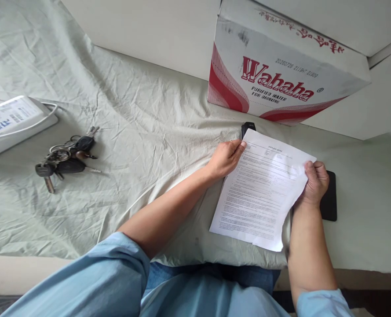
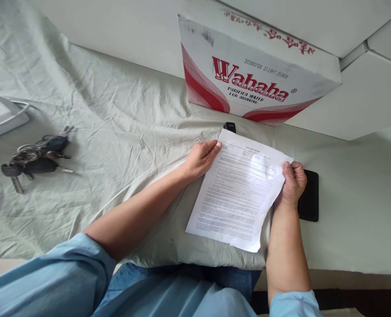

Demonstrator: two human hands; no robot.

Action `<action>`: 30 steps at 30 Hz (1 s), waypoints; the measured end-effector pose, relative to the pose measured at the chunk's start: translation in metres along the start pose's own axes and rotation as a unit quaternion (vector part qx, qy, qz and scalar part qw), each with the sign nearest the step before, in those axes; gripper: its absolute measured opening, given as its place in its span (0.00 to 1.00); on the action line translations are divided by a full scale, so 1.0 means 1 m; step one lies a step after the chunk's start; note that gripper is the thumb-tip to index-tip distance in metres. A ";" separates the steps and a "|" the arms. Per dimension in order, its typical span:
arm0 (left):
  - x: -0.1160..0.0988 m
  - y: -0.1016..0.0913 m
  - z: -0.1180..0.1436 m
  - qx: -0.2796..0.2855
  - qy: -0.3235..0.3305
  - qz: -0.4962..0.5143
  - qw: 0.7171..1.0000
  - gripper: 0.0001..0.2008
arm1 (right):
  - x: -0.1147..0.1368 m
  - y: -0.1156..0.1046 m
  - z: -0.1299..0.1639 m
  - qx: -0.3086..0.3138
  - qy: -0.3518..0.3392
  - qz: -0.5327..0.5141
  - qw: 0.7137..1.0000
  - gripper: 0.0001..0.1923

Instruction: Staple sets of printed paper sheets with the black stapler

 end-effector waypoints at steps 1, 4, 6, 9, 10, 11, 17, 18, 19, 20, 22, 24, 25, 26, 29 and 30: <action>0.001 0.000 0.000 -0.002 -0.001 -0.003 1.000 0.36 | -0.001 0.001 0.000 0.002 -0.007 0.000 1.000 0.32; 0.005 0.000 -0.001 -0.005 -0.013 -0.014 1.000 0.36 | -0.002 0.003 -0.001 0.002 -0.044 0.016 0.999 0.31; 0.006 0.000 -0.001 -0.005 -0.016 -0.019 1.000 0.36 | -0.002 0.002 -0.002 -0.003 -0.070 0.032 0.997 0.30; 0.004 0.001 -0.002 -0.001 -0.015 -0.026 1.000 0.36 | 0.000 -0.001 -0.003 -0.009 -0.095 0.050 0.994 0.29; 0.004 0.002 -0.002 0.002 -0.017 -0.028 0.999 0.35 | 0.001 -0.001 -0.004 -0.011 -0.099 0.050 0.994 0.30; 0.003 0.002 -0.002 0.005 -0.019 -0.030 0.999 0.35 | 0.002 -0.002 -0.004 -0.014 -0.103 0.049 0.993 0.30; 0.005 0.003 -0.002 0.012 -0.030 -0.037 0.999 0.33 | 0.006 -0.004 -0.003 -0.034 -0.116 0.053 0.991 0.29; 0.005 0.003 -0.002 0.012 -0.029 -0.038 0.999 0.33 | 0.007 -0.005 -0.002 -0.036 -0.120 0.052 0.991 0.29; 0.005 0.003 -0.002 0.012 -0.029 -0.039 0.999 0.33 | 0.008 -0.005 -0.002 -0.038 -0.124 0.053 0.990 0.29; 0.005 0.003 -0.002 0.012 -0.030 -0.041 0.999 0.34 | 0.008 -0.005 -0.001 -0.039 -0.126 0.055 0.990 0.29; 0.006 0.003 -0.002 0.012 -0.032 -0.045 0.998 0.34 | 0.007 -0.004 -0.001 -0.038 -0.125 0.061 0.990 0.30; 0.006 0.003 -0.002 0.010 -0.033 -0.047 0.998 0.33 | 0.006 -0.003 -0.003 -0.030 -0.124 0.064 0.990 0.30; 0.006 0.003 -0.002 0.009 -0.033 -0.045 0.998 0.33 | 0.006 -0.002 -0.004 -0.025 -0.124 0.060 0.990 0.30; 0.006 0.003 -0.002 0.007 -0.034 -0.042 0.999 0.33 | 0.005 -0.002 -0.005 -0.019 -0.123 0.052 0.991 0.31; 0.007 0.002 -0.003 0.004 -0.038 -0.034 0.999 0.32 | -0.005 -0.002 -0.010 0.012 -0.089 0.034 0.995 0.36; 0.007 0.001 -0.003 0.003 -0.041 -0.032 0.999 0.32 | -0.010 -0.002 -0.012 0.025 -0.070 0.034 0.997 0.38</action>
Point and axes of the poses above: each hand's wrist, its own z-axis away from the middle knuckle, its own y-axis out of the palm, x = y × z, the point moved 10 cm from there along -z, towards the middle knuckle, and after that the axes turned 4 degrees about z, right-handed, at the moved point
